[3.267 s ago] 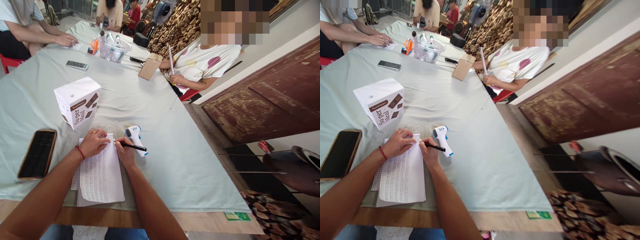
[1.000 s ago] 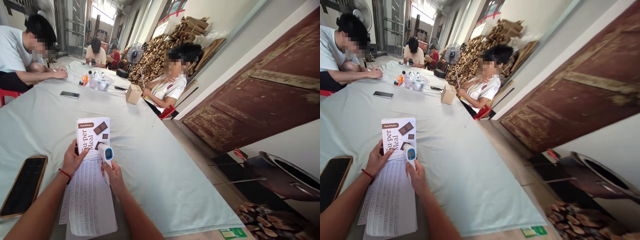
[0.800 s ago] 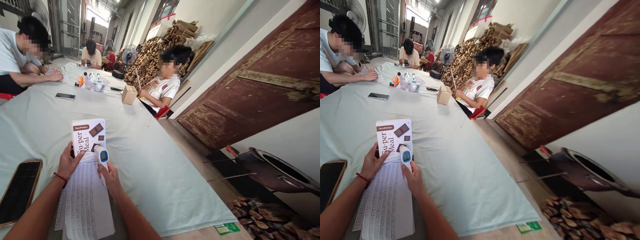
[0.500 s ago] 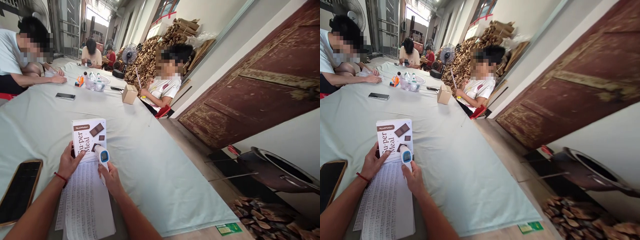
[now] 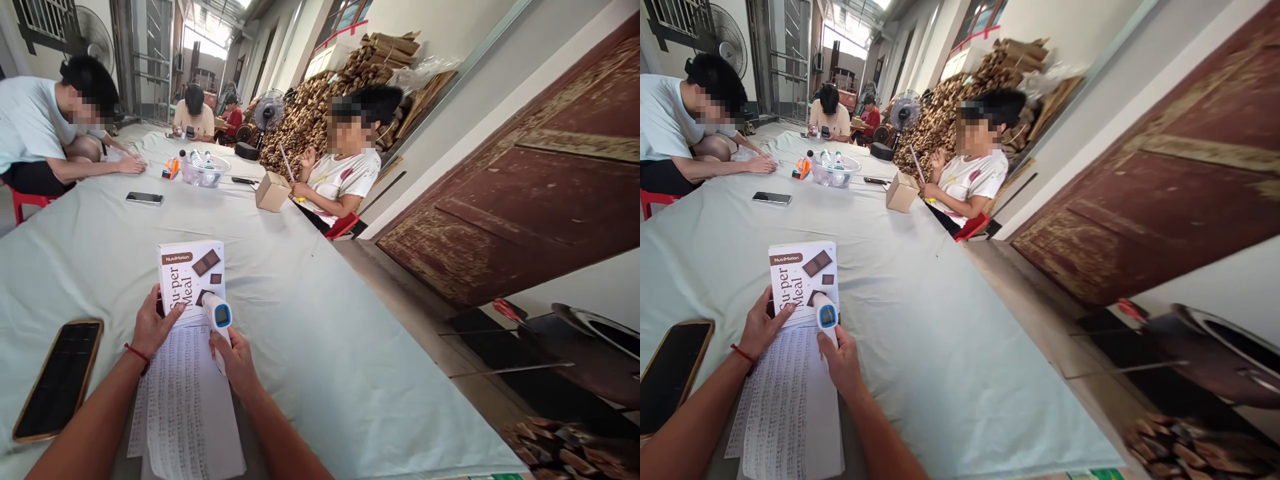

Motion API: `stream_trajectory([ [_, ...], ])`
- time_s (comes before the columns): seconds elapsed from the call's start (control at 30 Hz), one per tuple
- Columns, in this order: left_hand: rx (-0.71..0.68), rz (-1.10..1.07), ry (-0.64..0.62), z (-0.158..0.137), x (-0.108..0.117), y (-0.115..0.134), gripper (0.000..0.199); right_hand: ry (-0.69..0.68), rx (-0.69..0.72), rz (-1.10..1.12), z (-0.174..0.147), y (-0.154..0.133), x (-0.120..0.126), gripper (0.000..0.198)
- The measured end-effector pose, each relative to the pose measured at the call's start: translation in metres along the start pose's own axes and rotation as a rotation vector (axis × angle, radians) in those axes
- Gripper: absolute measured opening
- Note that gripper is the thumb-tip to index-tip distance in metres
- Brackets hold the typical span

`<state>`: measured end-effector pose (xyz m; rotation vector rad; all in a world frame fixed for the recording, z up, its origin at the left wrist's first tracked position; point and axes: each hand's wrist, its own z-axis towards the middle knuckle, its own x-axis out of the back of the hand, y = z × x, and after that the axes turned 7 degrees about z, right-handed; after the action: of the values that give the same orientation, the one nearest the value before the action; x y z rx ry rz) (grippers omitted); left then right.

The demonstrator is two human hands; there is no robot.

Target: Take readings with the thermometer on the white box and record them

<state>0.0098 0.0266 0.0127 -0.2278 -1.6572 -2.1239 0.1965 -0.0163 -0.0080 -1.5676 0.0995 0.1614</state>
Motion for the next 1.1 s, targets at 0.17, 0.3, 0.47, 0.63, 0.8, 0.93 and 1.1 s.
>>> stream_trajectory([
  [0.17, -0.003, 0.01, -0.005, 0.0003, 0.0014, 0.0053, 0.055, -0.003, -0.002, 0.005, 0.0005, -0.0022, -0.0005, 0.038],
  [0.3, -0.009, 0.023, -0.012, 0.0005, 0.0025, 0.0073, 0.053, 0.0, -0.005, 0.0, -0.0002, -0.0052, -0.0005, 0.038],
  [0.47, 0.004, 0.014, -0.01, 0.0011, 0.0015, 0.0023, 0.058, 0.001, -0.014, -0.021, -0.0003, -0.0061, 0.0, 0.036],
  [0.63, 0.004, 0.028, -0.014, 0.002, 0.0004, 0.0004, 0.057, 0.003, -0.018, -0.021, -0.0002, -0.0045, 0.0003, 0.035],
  [0.8, -0.006, 0.006, -0.015, 0.0016, -0.0001, 0.0007, 0.058, 0.01, -0.031, -0.026, -0.0005, -0.0059, 0.0003, 0.036],
  [0.93, 0.004, 0.008, -0.012, 0.0016, -0.0001, -0.0006, 0.061, 0.009, -0.022, -0.04, -0.0007, -0.0068, 0.0007, 0.036],
  [1.1, 0.017, 0.009, -0.027, 0.002, 0.0004, -0.0025, 0.064, 0.012, -0.017, -0.039, -0.0006, -0.0063, 0.0006, 0.037],
])
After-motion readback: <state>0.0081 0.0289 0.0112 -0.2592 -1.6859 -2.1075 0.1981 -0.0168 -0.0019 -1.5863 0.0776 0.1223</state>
